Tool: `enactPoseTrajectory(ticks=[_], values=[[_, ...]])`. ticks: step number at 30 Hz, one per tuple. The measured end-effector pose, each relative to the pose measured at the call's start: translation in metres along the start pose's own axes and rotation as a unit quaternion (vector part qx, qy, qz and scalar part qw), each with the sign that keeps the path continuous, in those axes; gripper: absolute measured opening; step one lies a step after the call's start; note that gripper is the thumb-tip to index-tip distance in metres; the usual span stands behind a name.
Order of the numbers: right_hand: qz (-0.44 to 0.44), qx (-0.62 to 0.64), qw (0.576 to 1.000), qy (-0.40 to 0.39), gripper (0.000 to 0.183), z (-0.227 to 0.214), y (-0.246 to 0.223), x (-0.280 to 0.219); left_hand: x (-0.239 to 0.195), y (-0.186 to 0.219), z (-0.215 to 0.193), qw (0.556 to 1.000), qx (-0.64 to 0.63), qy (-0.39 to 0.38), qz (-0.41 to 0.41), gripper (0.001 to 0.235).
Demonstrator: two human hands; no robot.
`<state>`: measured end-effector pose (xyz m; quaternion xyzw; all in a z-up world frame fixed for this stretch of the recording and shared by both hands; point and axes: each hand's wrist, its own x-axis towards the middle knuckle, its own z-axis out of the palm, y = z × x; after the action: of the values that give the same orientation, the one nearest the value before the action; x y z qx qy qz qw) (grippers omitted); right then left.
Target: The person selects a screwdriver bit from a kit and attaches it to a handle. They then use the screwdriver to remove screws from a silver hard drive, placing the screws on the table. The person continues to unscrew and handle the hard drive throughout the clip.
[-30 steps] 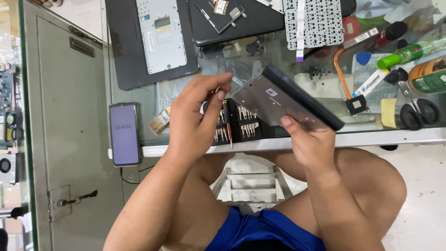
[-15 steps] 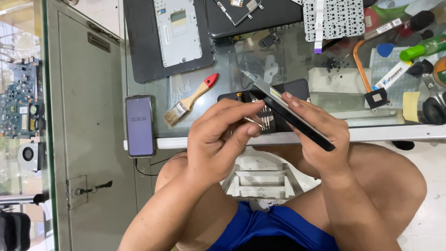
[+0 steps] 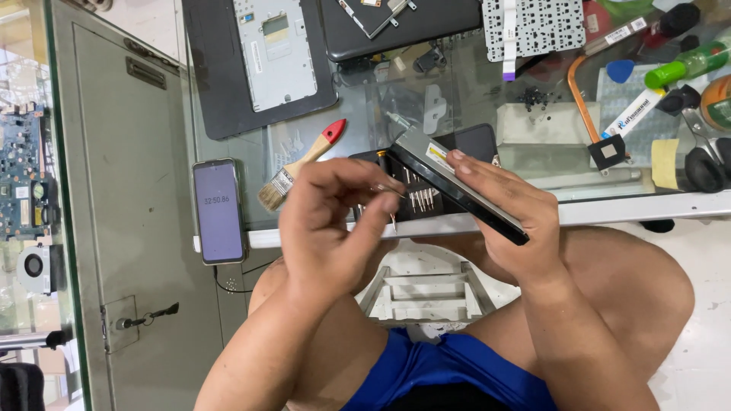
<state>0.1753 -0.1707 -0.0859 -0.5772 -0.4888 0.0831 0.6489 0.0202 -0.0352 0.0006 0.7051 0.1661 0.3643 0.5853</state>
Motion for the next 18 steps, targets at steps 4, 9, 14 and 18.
enactPoseTrajectory(ticks=[4, 9, 14, 18], values=[[-0.003, -0.015, 0.999, -0.028, 0.034, -0.0009, 0.0008, -0.0038, 0.0049, -0.0037, -0.0134, 0.998, -0.005, 0.035, -0.050, 0.016], [0.024, 0.002, 0.999, -0.028, 0.034, 0.0016, -0.0036, -0.0031, 0.0041, -0.0021, -0.0103, 0.997, 0.007, 0.031, -0.064, 0.013], [0.070, 0.013, 0.997, -0.018, 0.037, 0.0027, -0.0056, -0.0050, 0.0054, 0.0015, -0.0088, 0.997, 0.041, 0.038, -0.058, 0.013], [0.082, 0.050, 0.995, -0.024, 0.035, -0.0011, 0.0016, -0.0093, 0.0057, -0.0030, -0.0126, 0.997, 0.000, 0.044, -0.067, 0.013]])
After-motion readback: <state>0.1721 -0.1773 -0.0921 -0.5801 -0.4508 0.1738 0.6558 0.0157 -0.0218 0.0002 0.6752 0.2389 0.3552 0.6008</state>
